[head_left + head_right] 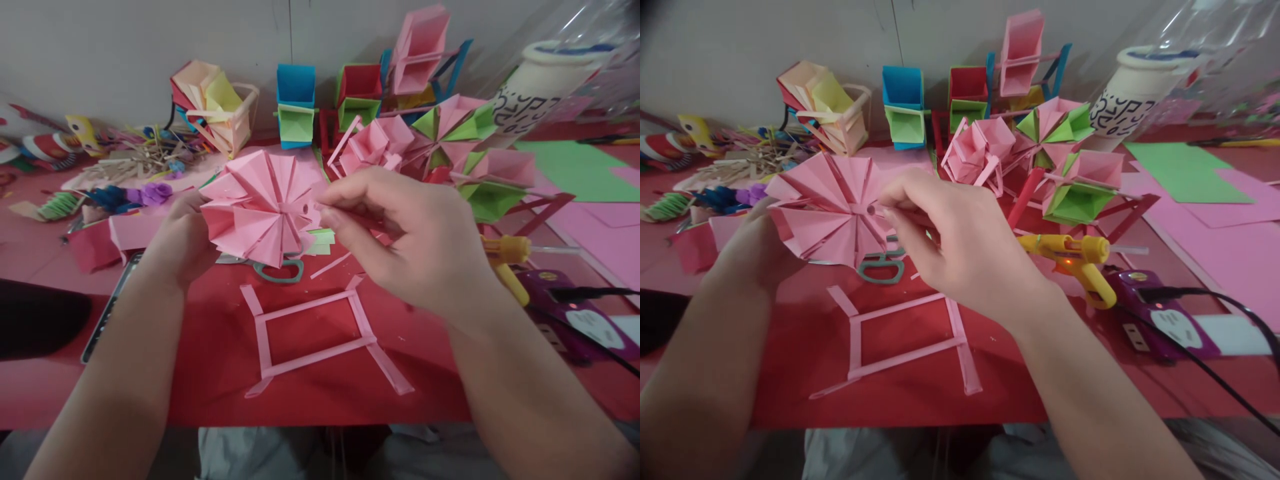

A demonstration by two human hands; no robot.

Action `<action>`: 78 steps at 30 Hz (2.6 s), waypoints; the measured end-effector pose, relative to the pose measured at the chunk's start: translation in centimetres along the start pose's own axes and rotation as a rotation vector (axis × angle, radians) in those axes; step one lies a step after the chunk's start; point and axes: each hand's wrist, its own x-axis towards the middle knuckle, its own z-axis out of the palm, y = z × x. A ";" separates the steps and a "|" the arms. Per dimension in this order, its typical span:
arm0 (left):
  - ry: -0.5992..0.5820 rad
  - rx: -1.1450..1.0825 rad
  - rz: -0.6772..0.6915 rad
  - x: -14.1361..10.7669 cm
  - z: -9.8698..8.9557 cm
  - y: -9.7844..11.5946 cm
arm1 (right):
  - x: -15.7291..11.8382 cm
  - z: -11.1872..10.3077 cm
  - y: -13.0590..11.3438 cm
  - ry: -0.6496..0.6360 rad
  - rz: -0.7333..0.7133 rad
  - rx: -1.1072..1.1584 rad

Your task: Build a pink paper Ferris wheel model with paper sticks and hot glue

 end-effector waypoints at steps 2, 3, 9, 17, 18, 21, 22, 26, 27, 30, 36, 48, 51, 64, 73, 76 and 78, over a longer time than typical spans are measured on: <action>0.013 0.000 0.031 0.5 -0.6 -0.3 | 0.0 0.1 0.3 0.002 -0.003 0.006; 0.027 0.006 0.053 0.8 -0.9 -0.4 | 0.1 0.1 0.5 0.007 -0.010 0.016; 0.050 0.154 0.061 2.4 -1.0 -2.0 | 0.5 0.4 1.4 0.181 -0.081 0.148; 0.126 0.595 0.237 3.8 -2.2 -3.7 | 0.8 0.4 1.2 0.383 -0.136 0.242; 0.149 0.672 0.293 3.9 -2.4 -3.7 | 0.8 0.4 1.2 0.385 -0.142 0.239; 0.242 0.828 0.487 3.3 -2.3 -2.7 | 0.7 0.3 1.2 0.361 -0.137 0.184; 0.285 0.840 0.543 2.7 -2.0 -2.1 | 0.6 0.3 1.1 0.345 -0.126 0.157; 0.304 0.710 0.742 -1.1 1.4 0.6 | 0.4 0.4 1.0 0.257 -0.132 0.072; 0.173 0.645 0.730 -2.0 2.4 1.1 | 0.4 0.4 0.9 0.228 -0.148 0.061; -0.132 0.509 0.617 -4.0 4.8 1.8 | 0.3 0.6 0.6 0.164 -0.192 0.048; -0.186 0.479 0.637 -4.2 5.4 1.4 | 0.2 0.6 0.1 0.141 -0.158 0.019; -0.069 0.290 0.488 -4.4 5.6 1.0 | 0.3 1.2 0.4 0.020 -0.115 0.097; -0.109 0.248 0.425 -4.4 5.3 1.0 | 0.4 0.9 0.1 -0.012 -0.090 0.107; -0.053 0.261 0.386 -4.6 6.0 0.3 | 0.2 1.1 0.0 -0.032 -0.052 0.117; -0.079 0.314 0.396 -4.0 5.4 0.7 | 0.4 1.0 0.3 -0.120 0.080 0.211; -0.071 0.258 0.345 -3.9 5.4 0.6 | 0.4 1.2 0.4 -0.095 0.049 0.153; -0.077 0.240 0.329 -4.0 5.5 0.5 | 0.3 1.3 0.4 -0.063 0.028 0.121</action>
